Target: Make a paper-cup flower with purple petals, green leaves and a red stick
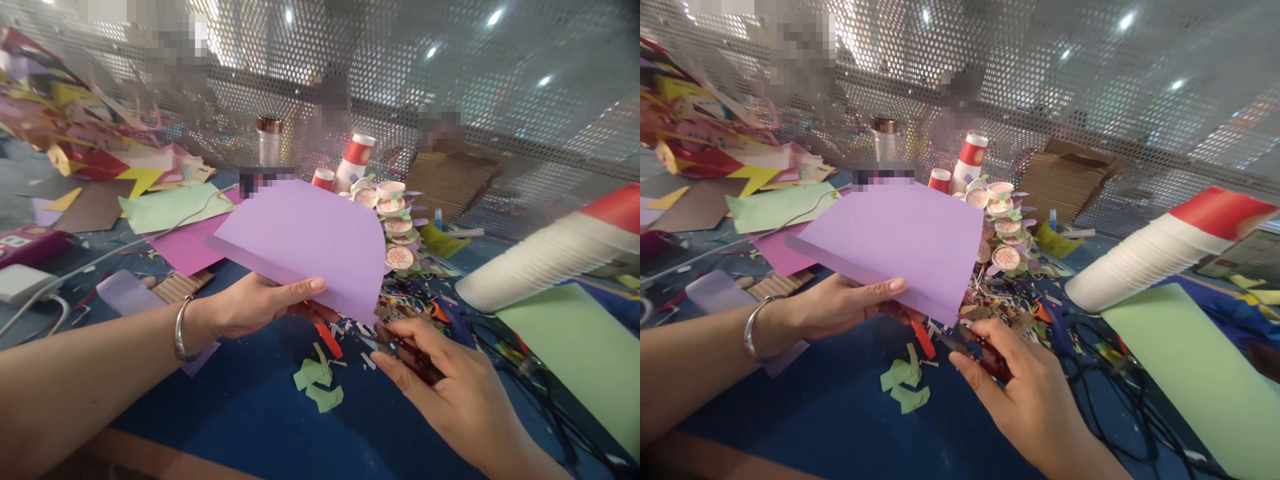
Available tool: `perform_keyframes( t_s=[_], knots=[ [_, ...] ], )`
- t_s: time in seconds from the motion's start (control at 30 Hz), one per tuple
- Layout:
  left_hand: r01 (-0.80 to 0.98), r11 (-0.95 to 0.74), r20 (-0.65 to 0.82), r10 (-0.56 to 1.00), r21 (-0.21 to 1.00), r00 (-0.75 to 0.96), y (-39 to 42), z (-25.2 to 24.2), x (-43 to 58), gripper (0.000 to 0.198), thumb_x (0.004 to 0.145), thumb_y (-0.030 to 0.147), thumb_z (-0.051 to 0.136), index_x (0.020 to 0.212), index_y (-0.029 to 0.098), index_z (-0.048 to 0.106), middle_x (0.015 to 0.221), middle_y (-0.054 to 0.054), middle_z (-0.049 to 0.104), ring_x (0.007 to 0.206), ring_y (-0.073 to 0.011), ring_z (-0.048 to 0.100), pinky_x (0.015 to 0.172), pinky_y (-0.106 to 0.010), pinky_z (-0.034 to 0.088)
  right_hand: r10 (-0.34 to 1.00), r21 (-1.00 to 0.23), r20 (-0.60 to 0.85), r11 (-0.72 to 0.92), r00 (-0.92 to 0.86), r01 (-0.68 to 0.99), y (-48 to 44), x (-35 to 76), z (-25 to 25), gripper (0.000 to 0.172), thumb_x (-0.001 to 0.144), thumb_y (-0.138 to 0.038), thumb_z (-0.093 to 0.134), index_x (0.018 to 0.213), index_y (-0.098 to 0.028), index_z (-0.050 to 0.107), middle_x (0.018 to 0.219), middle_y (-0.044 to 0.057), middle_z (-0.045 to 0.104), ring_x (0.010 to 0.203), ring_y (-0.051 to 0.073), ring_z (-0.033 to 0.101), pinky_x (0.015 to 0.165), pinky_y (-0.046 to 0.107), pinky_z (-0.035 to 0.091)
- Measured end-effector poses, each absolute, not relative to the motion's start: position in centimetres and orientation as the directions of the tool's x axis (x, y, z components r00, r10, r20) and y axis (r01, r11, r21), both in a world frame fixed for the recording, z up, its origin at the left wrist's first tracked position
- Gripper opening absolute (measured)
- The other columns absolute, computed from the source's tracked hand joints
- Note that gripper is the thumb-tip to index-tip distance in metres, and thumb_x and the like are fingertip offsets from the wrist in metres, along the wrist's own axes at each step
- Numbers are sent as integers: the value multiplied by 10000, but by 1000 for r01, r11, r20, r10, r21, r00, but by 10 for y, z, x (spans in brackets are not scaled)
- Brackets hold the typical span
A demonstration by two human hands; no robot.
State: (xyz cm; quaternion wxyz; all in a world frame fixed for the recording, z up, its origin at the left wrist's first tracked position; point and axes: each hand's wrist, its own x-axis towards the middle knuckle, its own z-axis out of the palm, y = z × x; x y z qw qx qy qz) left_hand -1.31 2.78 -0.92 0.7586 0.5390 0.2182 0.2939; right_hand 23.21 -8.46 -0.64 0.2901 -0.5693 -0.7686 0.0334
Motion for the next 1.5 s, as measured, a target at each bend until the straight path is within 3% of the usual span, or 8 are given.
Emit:
perform_keyframes(
  t_s=[0.5,0.9,1.2,1.5],
  knots=[
    [-167,210,-19,673,963,739,24,-13,-12,268,915,399,671,953,151,766,953,-92,782,864,-197,736,817,-312,589,865,-324,442,402,-239,856,-86,232,-8,182,962,-399,613,1029,-230,611,769,-17,741,583,127,687,572,223,533],
    [-175,111,49,696,978,716,26,-18,-13,280,932,379,663,1057,140,739,1039,-92,772,854,-181,722,843,-342,588,841,-301,466,442,-274,845,-87,230,-4,130,980,-356,592,967,-229,618,685,-52,689,516,100,632,529,221,476],
    [-243,211,48,654,947,755,25,-19,-10,241,948,333,650,1031,133,754,974,-80,778,874,-166,734,814,-280,597,828,-277,493,439,-266,854,-86,231,-6,136,969,-354,614,995,-222,633,747,-36,718,585,105,670,584,219,494],
    [-226,218,29,655,950,755,24,-18,-9,253,931,356,668,1021,139,764,970,-80,784,868,-178,742,833,-304,605,826,-271,498,439,-265,857,-86,230,-8,155,971,-366,609,983,-213,630,735,-31,704,577,113,654,578,229,488]
  ],
)
